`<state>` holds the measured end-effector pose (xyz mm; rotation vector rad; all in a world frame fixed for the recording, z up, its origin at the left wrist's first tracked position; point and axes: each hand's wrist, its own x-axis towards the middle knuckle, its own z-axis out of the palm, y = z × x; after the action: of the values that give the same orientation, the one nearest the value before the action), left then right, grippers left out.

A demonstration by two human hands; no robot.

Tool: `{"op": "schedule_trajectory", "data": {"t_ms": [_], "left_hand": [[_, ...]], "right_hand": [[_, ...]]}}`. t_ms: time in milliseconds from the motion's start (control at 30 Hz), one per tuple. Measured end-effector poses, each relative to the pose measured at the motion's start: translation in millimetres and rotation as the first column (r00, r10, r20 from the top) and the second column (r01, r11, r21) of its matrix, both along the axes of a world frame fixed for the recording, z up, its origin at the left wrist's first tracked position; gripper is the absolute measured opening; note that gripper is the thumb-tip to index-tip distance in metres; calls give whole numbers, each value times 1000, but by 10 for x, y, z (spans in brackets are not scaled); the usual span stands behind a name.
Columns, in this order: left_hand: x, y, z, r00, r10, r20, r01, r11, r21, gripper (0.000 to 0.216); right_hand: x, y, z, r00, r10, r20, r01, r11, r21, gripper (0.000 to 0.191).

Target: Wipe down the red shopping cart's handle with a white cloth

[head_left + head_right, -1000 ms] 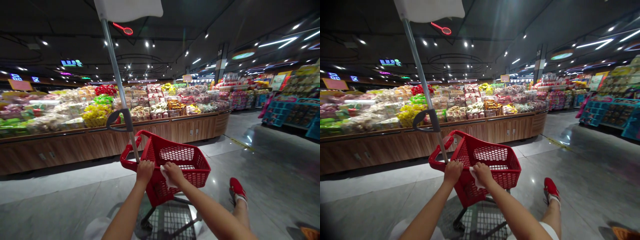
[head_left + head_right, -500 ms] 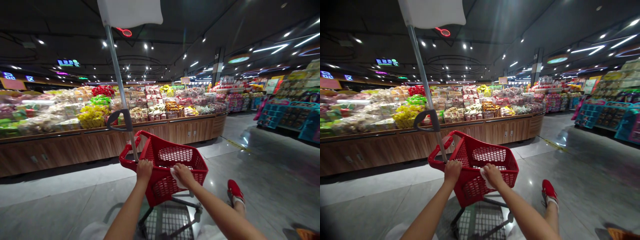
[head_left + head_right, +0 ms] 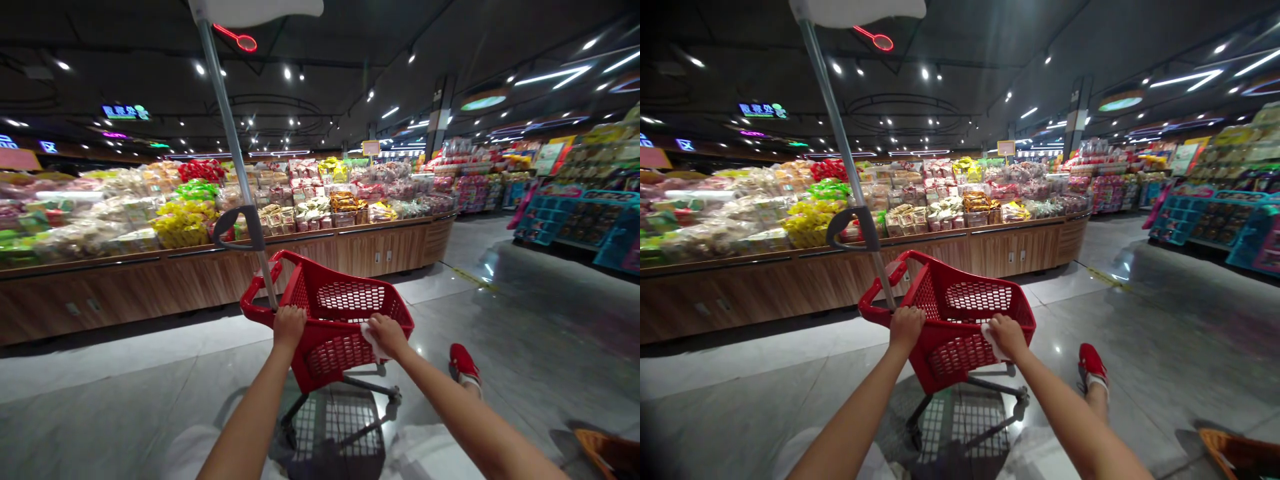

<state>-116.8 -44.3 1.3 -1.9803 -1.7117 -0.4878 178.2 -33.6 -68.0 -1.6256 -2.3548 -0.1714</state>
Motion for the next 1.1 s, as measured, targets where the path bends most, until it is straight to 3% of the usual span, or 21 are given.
{"op": "schedule_trajectory", "data": {"t_ms": [67, 133, 333, 400, 500, 700, 800, 900, 1000, 1100], "left_hand": [[32, 8, -7, 1000, 18, 8, -18, 1000, -15, 39], [101, 1, -22, 999, 32, 13, -32, 999, -38, 40], [377, -47, -96, 1000, -5, 23, 8, 989, -149, 38], [372, -38, -106, 1000, 1, 20, 2, 987, -160, 38], [271, 0, -107, 1000, -23, -13, 21, 986, -167, 40], [124, 106, -96, 1000, -5, -30, 0, 985, -172, 40], [142, 146, -82, 999, 26, -24, -30, 984, -173, 39], [182, 161, -75, 996, 86, -29, -90, 981, -175, 39], [206, 146, -80, 992, 114, -45, -120, 979, -167, 40], [191, 110, -89, 993, 105, -54, -113, 978, -173, 41]], "right_hand": [[186, -20, -32, 998, -55, 17, 55, 998, 4, 20], [74, -29, -3, 998, -59, 18, 59, 998, -5, 22], [-1185, 14, 240, 988, 127, -87, -125, 992, 31, 23], [-1361, 29, 268, 985, 143, -97, -140, 989, 38, 21], [-1100, 44, 214, 989, 138, -53, -138, 990, 4, 20], [211, -3, -51, 997, -48, 67, 51, 998, -37, 22], [411, -24, -96, 992, -110, 62, 114, 992, -53, 22], [47, 2, -27, 997, -76, 20, 77, 995, -56, 23], [-651, 44, 112, 996, 62, -59, -64, 997, -46, 27], [-1230, 58, 231, 986, 116, -117, -118, 993, -17, 27]]}}
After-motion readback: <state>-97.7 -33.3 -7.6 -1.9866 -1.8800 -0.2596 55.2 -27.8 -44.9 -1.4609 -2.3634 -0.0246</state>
